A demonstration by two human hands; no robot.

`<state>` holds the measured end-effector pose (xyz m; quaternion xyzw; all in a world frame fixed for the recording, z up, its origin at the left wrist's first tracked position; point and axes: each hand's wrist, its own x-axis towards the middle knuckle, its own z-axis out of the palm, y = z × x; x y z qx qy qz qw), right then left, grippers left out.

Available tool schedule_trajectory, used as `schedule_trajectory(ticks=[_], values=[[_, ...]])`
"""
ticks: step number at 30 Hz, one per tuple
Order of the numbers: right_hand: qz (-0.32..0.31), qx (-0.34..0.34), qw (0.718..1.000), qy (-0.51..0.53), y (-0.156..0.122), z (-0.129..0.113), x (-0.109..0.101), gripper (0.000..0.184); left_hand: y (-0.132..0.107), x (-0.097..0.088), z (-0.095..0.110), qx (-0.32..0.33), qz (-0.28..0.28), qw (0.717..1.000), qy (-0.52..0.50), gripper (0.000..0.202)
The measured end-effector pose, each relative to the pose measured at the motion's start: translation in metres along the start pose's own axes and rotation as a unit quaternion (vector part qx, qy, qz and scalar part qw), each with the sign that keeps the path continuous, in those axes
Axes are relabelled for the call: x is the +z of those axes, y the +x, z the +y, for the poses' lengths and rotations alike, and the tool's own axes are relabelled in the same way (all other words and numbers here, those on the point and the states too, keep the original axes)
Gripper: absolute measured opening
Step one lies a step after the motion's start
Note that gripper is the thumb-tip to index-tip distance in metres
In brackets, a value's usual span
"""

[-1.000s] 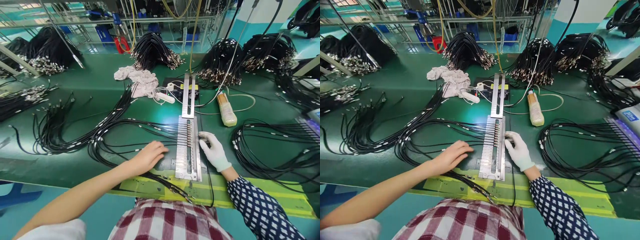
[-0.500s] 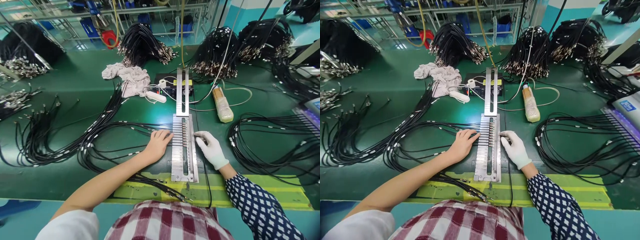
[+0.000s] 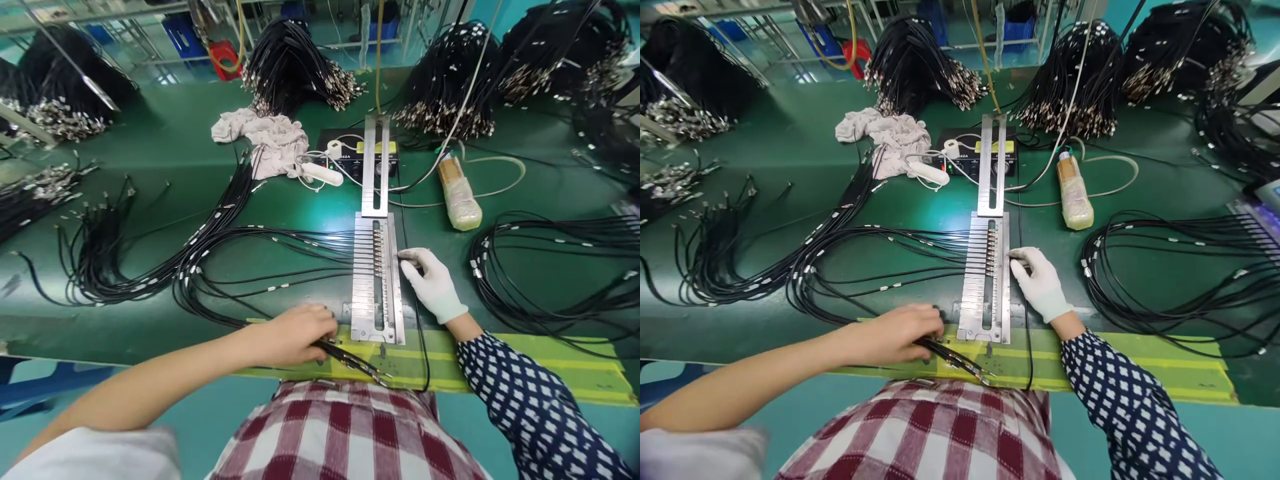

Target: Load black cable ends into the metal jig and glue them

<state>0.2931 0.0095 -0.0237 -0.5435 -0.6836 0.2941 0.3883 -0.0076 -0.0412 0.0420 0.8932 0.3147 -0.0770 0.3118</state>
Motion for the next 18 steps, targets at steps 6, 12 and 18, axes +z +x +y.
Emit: schedule_trajectory(ticks=[6, 12, 18], values=[[-0.002, 0.009, 1.0, 0.019, 0.001, 0.004, 0.002, 0.02, -0.028, 0.002, -0.003, -0.051, 0.018, 0.989, -0.14, 0.012], [0.006, 0.019, 0.999, 0.043, -0.004, 0.004, 0.0, 0.02, -0.001, -0.003, -0.024, -0.1, 0.249, 0.961, -0.062, 0.012], [0.001, 0.04, 0.998, 0.055, -0.016, 0.002, -0.007, 0.02, 0.047, 0.031, -0.022, -0.062, 0.251, 0.961, 0.099, 0.027]])
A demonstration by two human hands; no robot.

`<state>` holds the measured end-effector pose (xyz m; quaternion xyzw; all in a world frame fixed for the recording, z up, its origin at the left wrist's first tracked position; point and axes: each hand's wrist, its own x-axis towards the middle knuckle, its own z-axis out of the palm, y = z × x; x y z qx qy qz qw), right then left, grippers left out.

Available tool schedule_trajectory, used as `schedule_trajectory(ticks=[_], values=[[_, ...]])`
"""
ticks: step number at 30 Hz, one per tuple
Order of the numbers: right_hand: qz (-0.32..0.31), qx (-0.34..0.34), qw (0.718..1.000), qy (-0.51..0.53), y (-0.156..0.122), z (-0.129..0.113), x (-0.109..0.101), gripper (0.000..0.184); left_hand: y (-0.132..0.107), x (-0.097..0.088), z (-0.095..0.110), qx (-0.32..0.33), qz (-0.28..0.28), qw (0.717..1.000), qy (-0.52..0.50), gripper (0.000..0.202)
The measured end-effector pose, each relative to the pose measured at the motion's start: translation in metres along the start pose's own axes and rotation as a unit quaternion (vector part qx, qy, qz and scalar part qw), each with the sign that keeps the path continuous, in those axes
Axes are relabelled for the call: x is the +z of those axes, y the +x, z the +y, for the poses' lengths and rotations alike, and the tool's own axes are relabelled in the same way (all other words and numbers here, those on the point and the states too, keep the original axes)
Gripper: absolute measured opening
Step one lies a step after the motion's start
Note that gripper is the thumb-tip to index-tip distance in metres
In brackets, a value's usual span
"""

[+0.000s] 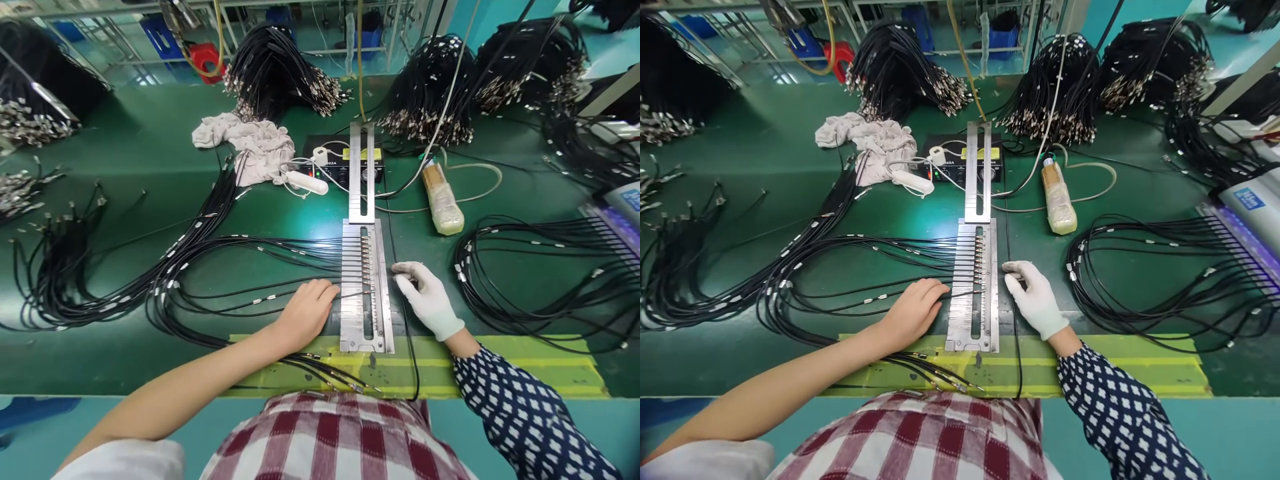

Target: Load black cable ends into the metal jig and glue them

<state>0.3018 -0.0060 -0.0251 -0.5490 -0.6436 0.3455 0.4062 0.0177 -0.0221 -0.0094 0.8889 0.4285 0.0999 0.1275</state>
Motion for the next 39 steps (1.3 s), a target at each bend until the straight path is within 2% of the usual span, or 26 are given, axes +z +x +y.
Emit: schedule_trajectory(ticks=[4, 10, 12, 16, 21, 25, 31, 34, 39], values=[[-0.003, 0.006, 1.0, -0.001, 0.001, 0.001, 0.0, 0.019, 0.009, 0.008, 0.005, 0.025, 0.016, 0.998, -0.055, 0.025], [-0.007, 0.013, 1.0, -0.006, 0.004, 0.002, 0.001, 0.019, 0.013, -0.003, -0.007, 0.035, 0.043, 0.987, -0.149, 0.019], [-0.008, 0.016, 1.0, -0.008, 0.004, 0.002, 0.001, 0.019, 0.015, -0.003, -0.01, 0.048, 0.075, 0.988, -0.128, 0.017], [-0.008, 0.014, 1.0, -0.009, 0.003, 0.001, 0.0, 0.019, 0.02, 0.004, -0.012, 0.092, 0.114, 0.989, 0.008, 0.022], [-0.01, 0.013, 1.0, -0.012, 0.004, 0.001, 0.001, 0.018, 0.023, 0.01, -0.017, 0.126, 0.112, 0.979, 0.113, 0.025], [-0.009, 0.017, 1.0, -0.015, 0.004, 0.001, 0.001, 0.018, 0.027, 0.003, -0.021, 0.152, 0.101, 0.979, 0.089, 0.027], [-0.008, 0.018, 1.0, -0.018, 0.005, 0.001, 0.001, 0.018, 0.035, -0.01, -0.021, 0.227, 0.032, 0.97, 0.085, 0.028], [-0.008, 0.022, 1.0, -0.013, 0.005, 0.002, 0.002, 0.018, 0.037, -0.012, -0.024, 0.246, 0.038, 0.966, 0.069, 0.029], [-0.011, 0.023, 1.0, -0.007, 0.005, 0.001, 0.001, 0.019, 0.036, -0.01, -0.034, 0.238, 0.051, 0.97, 0.018, 0.029]])
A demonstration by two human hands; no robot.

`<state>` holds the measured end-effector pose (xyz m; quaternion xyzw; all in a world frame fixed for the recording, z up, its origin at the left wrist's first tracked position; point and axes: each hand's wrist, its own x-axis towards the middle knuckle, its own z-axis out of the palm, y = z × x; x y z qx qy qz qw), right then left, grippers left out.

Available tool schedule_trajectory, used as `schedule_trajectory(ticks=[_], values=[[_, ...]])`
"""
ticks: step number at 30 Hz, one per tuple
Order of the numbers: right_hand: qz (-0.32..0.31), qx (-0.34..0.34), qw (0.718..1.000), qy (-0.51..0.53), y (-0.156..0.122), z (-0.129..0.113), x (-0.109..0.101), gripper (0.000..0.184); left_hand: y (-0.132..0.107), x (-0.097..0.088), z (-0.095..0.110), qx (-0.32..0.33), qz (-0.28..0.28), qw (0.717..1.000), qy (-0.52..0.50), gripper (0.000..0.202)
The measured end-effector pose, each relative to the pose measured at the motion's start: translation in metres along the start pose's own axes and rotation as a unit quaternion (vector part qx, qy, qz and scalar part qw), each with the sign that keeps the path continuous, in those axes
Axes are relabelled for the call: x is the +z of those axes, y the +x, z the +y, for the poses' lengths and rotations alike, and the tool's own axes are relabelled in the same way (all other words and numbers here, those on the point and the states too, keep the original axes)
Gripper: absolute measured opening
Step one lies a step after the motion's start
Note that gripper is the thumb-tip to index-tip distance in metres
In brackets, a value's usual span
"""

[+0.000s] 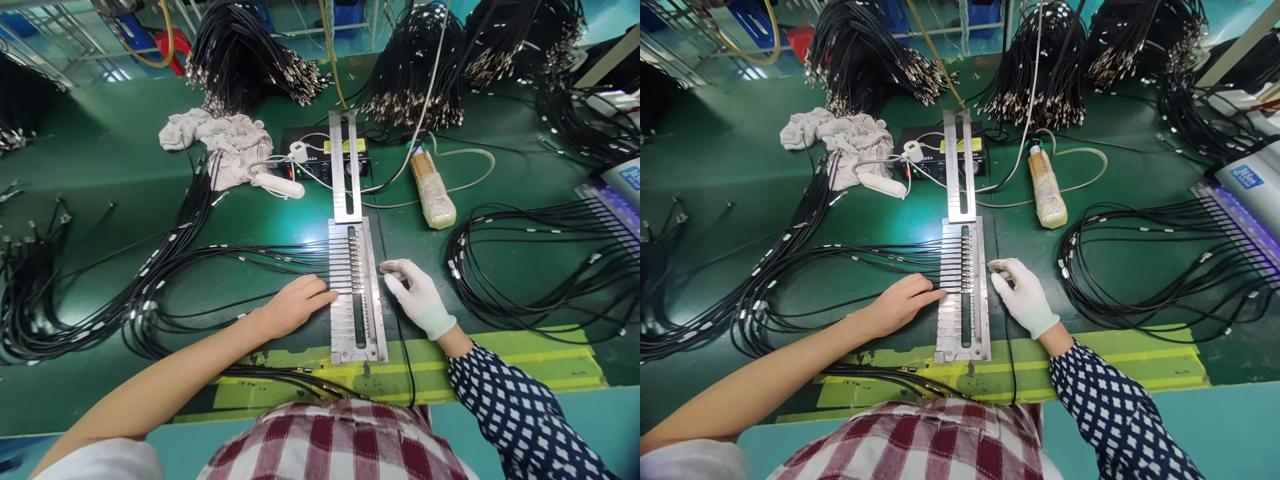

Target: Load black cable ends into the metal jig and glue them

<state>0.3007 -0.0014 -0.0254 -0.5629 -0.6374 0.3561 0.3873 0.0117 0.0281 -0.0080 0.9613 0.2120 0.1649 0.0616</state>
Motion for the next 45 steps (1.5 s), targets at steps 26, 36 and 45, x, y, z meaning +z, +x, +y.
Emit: schedule_trajectory(ticks=[26, 36, 45], values=[[-0.001, -0.004, 1.0, -0.008, 0.001, -0.005, 0.0, 0.019, -0.006, 0.007, 0.002, -0.031, -0.01, 0.999, 0.005, 0.036], [-0.001, -0.008, 1.0, -0.005, 0.003, 0.003, 0.001, 0.021, -0.017, -0.009, 0.028, -0.153, -0.083, 0.982, -0.076, 0.039], [-0.007, -0.036, 0.999, -0.036, -0.014, -0.001, 0.002, 0.02, -0.081, -0.062, 0.067, -0.262, -0.26, 0.914, -0.167, 0.008]])
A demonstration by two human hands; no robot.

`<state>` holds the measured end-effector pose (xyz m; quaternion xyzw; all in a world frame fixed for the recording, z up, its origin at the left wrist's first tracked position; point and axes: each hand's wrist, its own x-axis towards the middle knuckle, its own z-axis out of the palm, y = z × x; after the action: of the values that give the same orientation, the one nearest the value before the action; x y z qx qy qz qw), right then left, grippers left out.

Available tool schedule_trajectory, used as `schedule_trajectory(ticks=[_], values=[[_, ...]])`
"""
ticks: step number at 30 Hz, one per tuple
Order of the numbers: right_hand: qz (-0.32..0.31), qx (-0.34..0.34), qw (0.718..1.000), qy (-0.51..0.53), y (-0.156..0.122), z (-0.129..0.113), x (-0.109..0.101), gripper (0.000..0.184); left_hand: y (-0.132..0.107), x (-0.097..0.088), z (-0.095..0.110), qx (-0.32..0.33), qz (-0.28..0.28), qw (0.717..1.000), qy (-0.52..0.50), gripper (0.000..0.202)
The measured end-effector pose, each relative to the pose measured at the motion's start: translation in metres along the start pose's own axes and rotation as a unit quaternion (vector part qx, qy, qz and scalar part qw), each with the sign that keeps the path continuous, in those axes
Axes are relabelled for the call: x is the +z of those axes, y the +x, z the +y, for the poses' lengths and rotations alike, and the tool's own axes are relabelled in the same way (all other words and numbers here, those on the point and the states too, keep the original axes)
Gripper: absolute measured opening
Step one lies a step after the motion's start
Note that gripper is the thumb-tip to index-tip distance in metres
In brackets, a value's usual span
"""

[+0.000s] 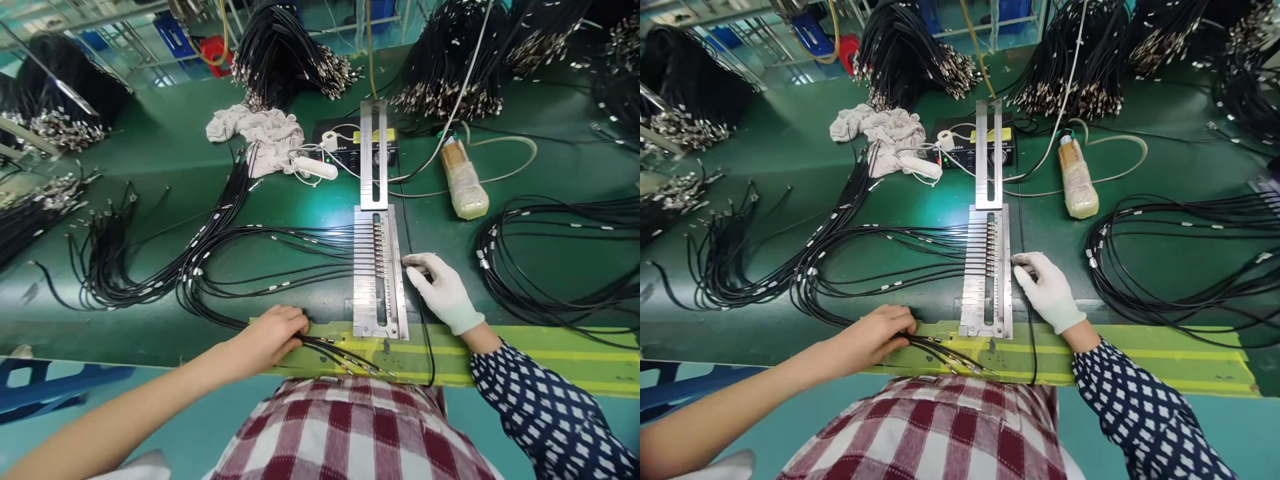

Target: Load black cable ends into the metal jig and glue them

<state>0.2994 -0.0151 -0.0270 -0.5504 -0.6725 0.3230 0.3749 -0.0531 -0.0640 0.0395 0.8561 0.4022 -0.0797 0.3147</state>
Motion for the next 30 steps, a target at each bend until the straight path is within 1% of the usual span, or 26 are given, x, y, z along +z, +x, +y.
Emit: schedule_trajectory(ticks=[2, 4, 6, 9, 10, 12, 14, 16, 21, 23, 24, 26, 28, 30], values=[[0.0, 0.003, 1.0, 0.003, 0.002, 0.001, 0.001, 0.02, -0.006, 0.002, -0.006, -0.025, -0.005, 0.999, -0.035, 0.012], [-0.001, 0.004, 1.0, 0.007, 0.003, 0.003, 0.001, 0.022, -0.005, -0.001, -0.012, -0.035, -0.003, 0.994, -0.101, 0.009], [-0.001, 0.006, 1.0, 0.007, 0.003, 0.004, 0.001, 0.023, -0.002, -0.007, -0.017, -0.049, 0.038, 0.985, -0.161, 0.006], [-0.004, 0.01, 1.0, 0.007, 0.003, 0.005, 0.001, 0.022, 0.006, -0.015, -0.02, -0.066, 0.129, 0.968, -0.203, 0.011], [-0.005, 0.01, 1.0, 0.008, 0.003, 0.005, 0.001, 0.022, 0.009, -0.016, -0.02, -0.067, 0.139, 0.965, -0.21, 0.012], [-0.006, 0.011, 1.0, 0.01, 0.002, 0.004, 0.001, 0.021, 0.014, -0.014, -0.019, -0.059, 0.128, 0.967, -0.212, 0.013], [-0.004, 0.014, 1.0, 0.011, 0.003, 0.003, 0.0, 0.021, 0.017, -0.011, -0.018, -0.042, 0.108, 0.974, -0.193, 0.014], [-0.004, 0.016, 1.0, 0.011, 0.003, 0.002, 0.0, 0.02, 0.019, -0.008, -0.019, -0.031, 0.102, 0.979, -0.172, 0.015], [-0.007, 0.019, 1.0, 0.003, 0.003, -0.001, -0.001, 0.019, 0.016, -0.017, -0.021, -0.033, 0.112, 0.977, -0.176, 0.016], [-0.01, 0.018, 1.0, 0.0, 0.003, -0.001, -0.001, 0.018, 0.019, -0.017, -0.02, -0.038, 0.133, 0.98, -0.142, 0.018], [-0.011, 0.019, 1.0, -0.001, 0.004, -0.001, -0.001, 0.018, 0.023, -0.015, -0.018, -0.036, 0.152, 0.982, -0.11, 0.017], [-0.011, 0.021, 1.0, -0.001, 0.004, -0.001, -0.001, 0.018, 0.037, -0.004, -0.012, -0.015, 0.195, 0.98, -0.03, 0.014], [-0.01, 0.022, 1.0, 0.001, 0.004, -0.001, -0.001, 0.018, 0.057, 0.011, -0.004, 0.022, 0.231, 0.972, 0.041, 0.018], [-0.011, 0.019, 1.0, 0.004, 0.004, -0.001, -0.001, 0.017, 0.077, 0.026, 0.004, 0.056, 0.253, 0.962, 0.081, 0.024]])
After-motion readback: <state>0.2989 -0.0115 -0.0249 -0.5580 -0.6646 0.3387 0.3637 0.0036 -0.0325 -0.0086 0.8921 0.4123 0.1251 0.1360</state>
